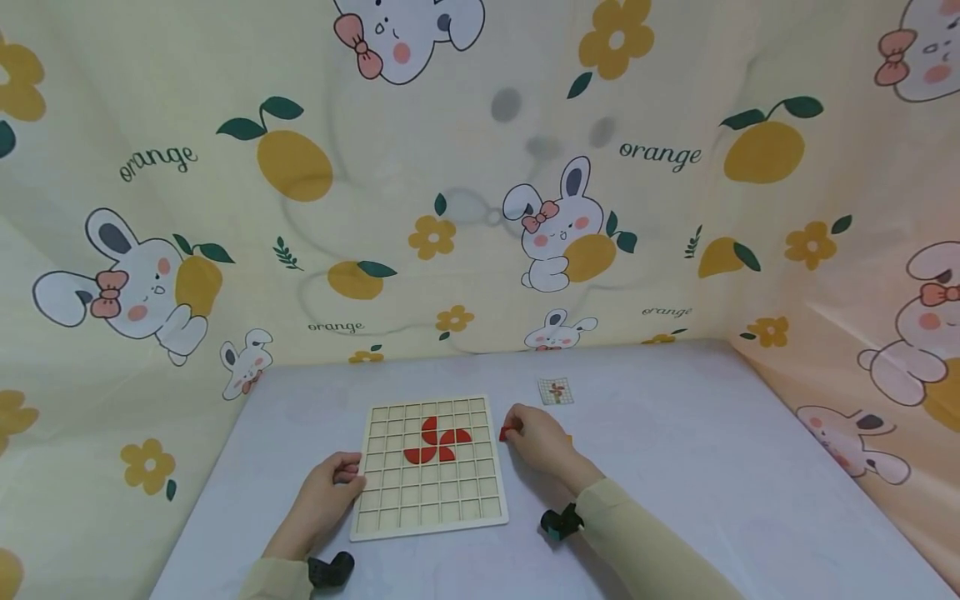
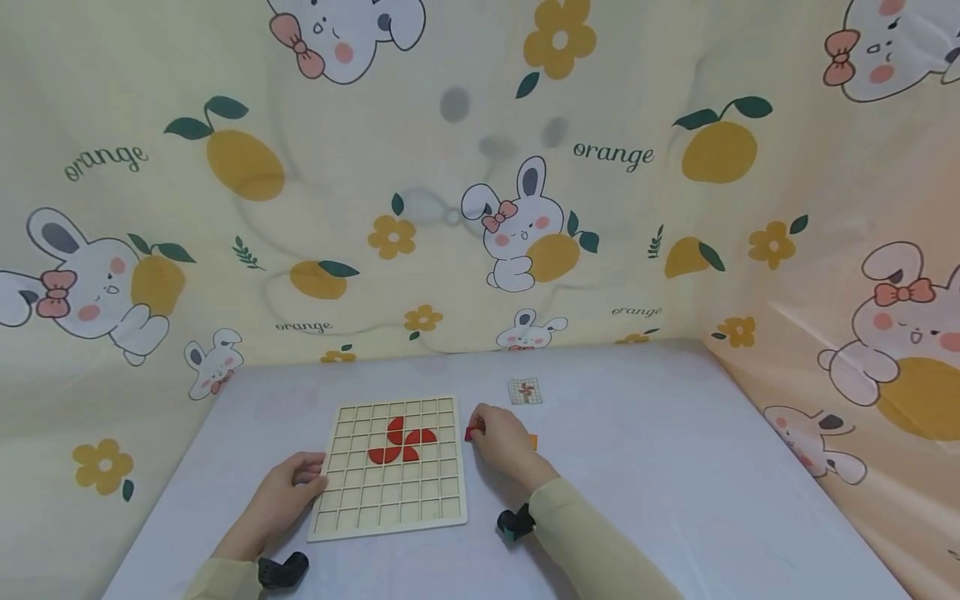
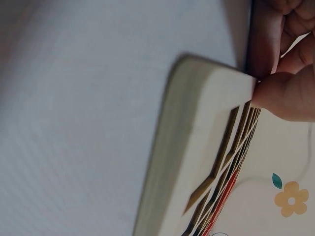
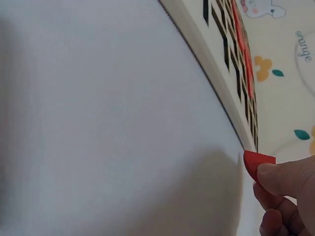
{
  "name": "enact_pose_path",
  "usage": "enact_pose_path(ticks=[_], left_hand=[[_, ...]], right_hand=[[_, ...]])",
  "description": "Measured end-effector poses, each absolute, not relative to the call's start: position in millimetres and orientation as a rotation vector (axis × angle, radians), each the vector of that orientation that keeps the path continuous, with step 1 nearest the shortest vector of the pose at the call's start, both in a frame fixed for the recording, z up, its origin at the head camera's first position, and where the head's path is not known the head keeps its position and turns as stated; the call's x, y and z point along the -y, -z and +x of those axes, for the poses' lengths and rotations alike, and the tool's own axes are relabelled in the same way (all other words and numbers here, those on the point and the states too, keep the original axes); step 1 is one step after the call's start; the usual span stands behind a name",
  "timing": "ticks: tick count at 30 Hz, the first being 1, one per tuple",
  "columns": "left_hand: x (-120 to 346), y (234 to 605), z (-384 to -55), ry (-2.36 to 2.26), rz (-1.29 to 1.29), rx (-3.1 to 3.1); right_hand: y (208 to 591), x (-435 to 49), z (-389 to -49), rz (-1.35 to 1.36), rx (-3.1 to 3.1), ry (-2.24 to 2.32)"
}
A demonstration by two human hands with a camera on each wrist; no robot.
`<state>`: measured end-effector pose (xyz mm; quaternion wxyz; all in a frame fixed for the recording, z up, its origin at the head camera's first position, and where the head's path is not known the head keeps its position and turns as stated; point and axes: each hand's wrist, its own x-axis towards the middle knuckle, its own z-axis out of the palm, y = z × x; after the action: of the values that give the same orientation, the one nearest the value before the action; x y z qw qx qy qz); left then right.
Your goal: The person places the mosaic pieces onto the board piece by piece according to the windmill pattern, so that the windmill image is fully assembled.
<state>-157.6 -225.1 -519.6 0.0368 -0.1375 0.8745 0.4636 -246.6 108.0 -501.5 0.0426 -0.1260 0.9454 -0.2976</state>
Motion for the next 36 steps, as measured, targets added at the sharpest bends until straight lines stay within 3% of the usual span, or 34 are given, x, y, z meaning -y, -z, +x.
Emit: enact_pose_path(ticks=[10, 22, 36], left_hand=[[226, 520, -158, -1.418, -0.42, -2.685], [225, 522, -158, -1.414, -0.399, -2.709], [227, 524, -159, -1.429, -0.394, -2.691]], right_hand=[[493, -99, -229, -0.31, -2.736, 1.194], [503, -71, -207, -0.4, -2.552, 1.343], [506, -47, -195, -0.398, -2.595, 1.283]])
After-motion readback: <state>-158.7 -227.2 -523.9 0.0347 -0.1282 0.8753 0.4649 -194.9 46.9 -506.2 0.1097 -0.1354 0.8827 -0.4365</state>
